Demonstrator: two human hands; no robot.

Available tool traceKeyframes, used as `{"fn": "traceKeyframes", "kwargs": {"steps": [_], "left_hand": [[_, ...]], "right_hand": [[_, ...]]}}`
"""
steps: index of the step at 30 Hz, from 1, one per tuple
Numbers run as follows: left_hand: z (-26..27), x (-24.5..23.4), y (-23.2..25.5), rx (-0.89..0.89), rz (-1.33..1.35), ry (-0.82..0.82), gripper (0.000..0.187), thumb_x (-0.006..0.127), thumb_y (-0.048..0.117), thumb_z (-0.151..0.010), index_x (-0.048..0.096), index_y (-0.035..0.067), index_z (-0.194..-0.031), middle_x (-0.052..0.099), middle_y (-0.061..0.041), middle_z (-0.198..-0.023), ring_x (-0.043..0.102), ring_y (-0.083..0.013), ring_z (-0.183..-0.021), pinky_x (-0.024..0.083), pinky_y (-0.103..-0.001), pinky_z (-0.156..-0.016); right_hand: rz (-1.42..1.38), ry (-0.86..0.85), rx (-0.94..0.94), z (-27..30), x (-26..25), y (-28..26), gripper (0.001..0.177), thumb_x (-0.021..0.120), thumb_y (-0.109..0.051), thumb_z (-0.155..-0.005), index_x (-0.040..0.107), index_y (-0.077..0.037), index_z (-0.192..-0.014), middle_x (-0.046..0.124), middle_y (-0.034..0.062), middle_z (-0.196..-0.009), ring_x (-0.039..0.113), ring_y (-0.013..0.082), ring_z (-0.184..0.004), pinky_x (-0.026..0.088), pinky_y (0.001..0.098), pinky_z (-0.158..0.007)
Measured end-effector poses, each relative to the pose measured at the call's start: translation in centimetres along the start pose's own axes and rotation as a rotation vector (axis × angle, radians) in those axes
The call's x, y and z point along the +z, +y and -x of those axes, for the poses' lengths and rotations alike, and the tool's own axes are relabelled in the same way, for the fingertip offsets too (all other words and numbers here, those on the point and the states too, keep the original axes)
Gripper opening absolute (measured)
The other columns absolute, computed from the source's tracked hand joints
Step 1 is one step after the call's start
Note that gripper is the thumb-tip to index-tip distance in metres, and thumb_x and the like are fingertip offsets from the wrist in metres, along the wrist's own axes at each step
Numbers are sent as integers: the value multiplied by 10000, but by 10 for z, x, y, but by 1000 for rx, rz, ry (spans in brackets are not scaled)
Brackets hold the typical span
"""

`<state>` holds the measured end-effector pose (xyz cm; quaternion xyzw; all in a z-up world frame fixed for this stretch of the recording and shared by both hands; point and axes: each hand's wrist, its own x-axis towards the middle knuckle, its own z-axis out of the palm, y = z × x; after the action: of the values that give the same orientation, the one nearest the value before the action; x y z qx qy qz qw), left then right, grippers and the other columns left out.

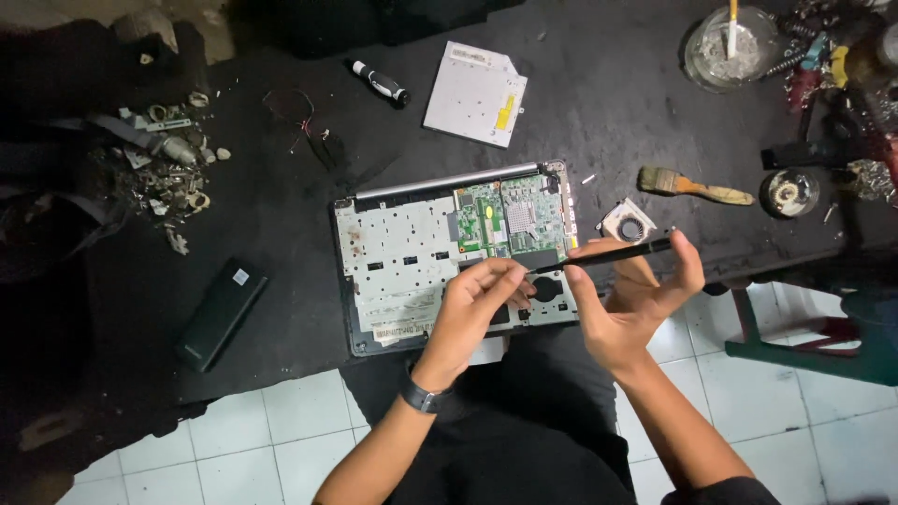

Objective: The person cleans the internal components of a disassembled electronic device using a brush. They remove a metal plate and a fan, brush them individually, and place them on the table before brushing the main circuit board.

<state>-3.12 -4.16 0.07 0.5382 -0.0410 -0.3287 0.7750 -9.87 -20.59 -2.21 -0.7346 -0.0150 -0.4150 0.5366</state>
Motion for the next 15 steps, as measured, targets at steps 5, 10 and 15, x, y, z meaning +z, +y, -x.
{"fn": "traceKeyframes", "kwargs": {"steps": [5,10,15], "left_hand": [[-33,-23,21,140,-258,-1,233,639,244,-1015,729,31,-1042,749,-138,-873,707,-191,-800,550,-343,-796],[-121,-68,46,527,-931,123,194,617,267,-1040,714,100,-1048,716,-99,-812,680,-315,-789,510,-452,-785],[-177,-95,54,612,-1315,180,107,665,220,-991,701,120,-978,720,-53,-851,702,-300,-858,553,-448,-752]], "right_hand": [[23,25,20,3,-9,-1,965,703,156,-914,57,-68,-1595,683,255,-931,712,393,-895,539,524,-974],[17,17,79,13,-14,-2,1004,718,147,-885,54,-89,-1600,675,280,-937,718,392,-879,549,498,-930],[43,29,109,27,-23,2,988,730,131,-865,85,-58,-1589,684,273,-929,716,366,-862,559,466,-874]]}}
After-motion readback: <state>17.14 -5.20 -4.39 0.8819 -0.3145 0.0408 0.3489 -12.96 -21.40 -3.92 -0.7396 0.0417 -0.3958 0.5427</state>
